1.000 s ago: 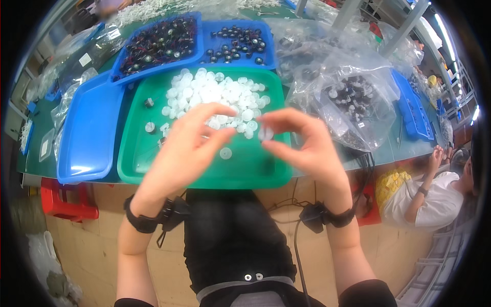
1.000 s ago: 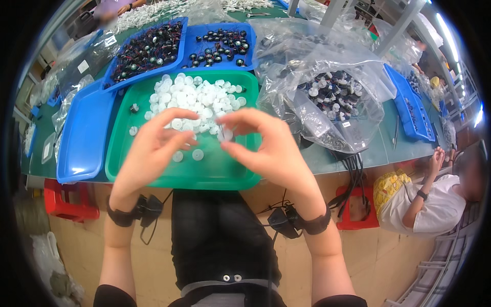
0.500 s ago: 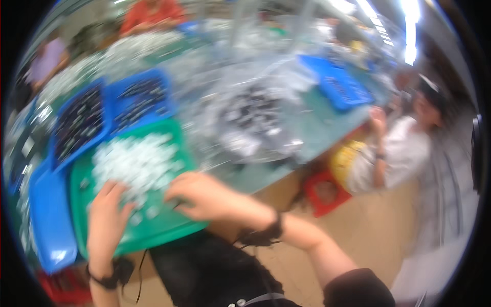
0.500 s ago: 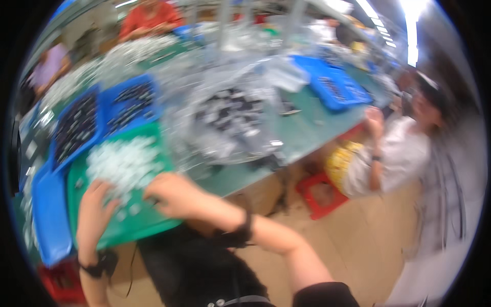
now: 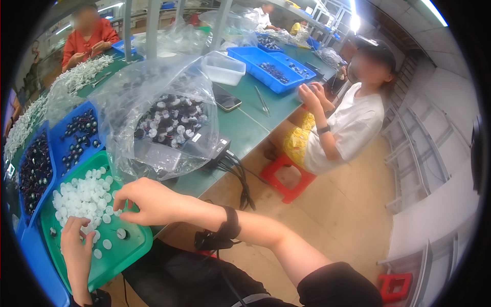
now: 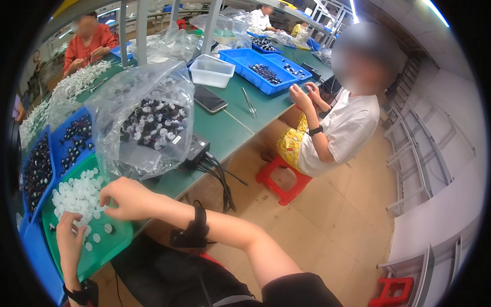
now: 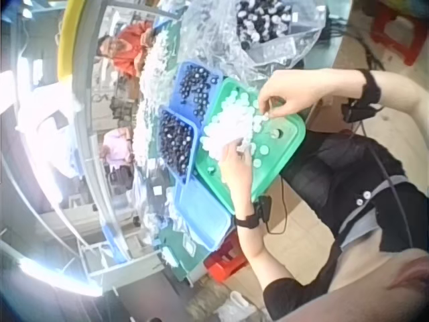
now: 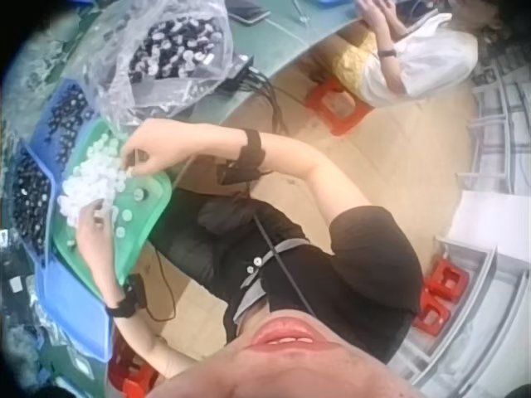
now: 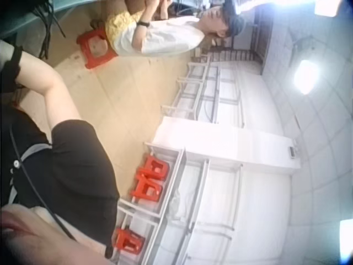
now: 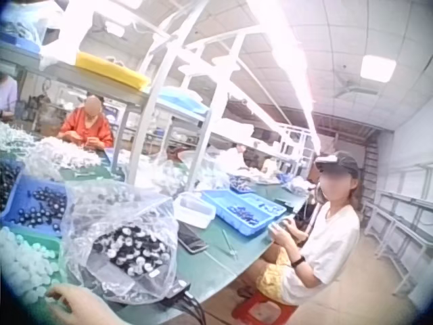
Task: Assembling small plastic parts by inserting wires and joining caps at a workshop table.
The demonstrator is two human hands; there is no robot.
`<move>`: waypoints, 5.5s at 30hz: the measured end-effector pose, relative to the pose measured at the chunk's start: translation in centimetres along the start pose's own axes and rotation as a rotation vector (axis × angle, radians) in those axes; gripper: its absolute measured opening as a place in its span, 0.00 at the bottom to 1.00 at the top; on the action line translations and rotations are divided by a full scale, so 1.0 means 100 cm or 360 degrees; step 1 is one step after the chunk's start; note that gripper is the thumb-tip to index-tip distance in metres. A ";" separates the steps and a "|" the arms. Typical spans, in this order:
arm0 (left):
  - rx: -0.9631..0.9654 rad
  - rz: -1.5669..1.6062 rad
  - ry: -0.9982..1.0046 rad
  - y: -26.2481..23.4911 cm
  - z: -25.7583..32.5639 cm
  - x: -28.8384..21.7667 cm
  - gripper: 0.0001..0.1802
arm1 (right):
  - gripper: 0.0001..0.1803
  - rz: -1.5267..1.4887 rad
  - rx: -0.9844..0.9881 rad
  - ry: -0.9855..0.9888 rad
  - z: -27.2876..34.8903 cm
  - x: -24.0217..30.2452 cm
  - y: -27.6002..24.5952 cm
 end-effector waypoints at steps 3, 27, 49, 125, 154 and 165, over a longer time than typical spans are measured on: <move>-0.0070 -0.0073 0.0020 -0.003 -0.001 -0.003 0.16 | 0.11 -0.0169 -0.0044 -0.0003 0.000 -0.001 -0.008; -0.0333 -0.0045 0.0023 -0.009 0.031 0.045 0.16 | 0.08 0.0514 0.0293 -0.0212 -0.055 0.094 0.082; -0.0311 0.1628 -0.0397 -0.037 0.027 0.031 0.10 | 0.13 0.0092 -0.0084 -0.0675 -0.054 0.106 0.063; -0.0356 0.2084 -0.0510 -0.009 -0.029 0.035 0.09 | 0.17 -0.0800 0.0034 -0.0251 -0.098 0.024 0.016; -0.0763 0.0367 0.0292 -0.054 -0.026 0.009 0.10 | 0.21 -0.1146 0.0157 0.0080 -0.087 0.026 0.030; -0.0826 0.0334 0.0387 -0.055 -0.024 0.008 0.12 | 0.23 -0.1049 0.0093 -0.0023 -0.087 0.028 0.029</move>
Point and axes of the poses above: each hand's wrist, its own z-axis away from the middle knuckle, its own y-axis out of the palm, x = y × z, the point moved 7 cm from there along -z, towards the middle knuckle, and after that the axes turned 15 degrees about y, right-handed, at the moved point
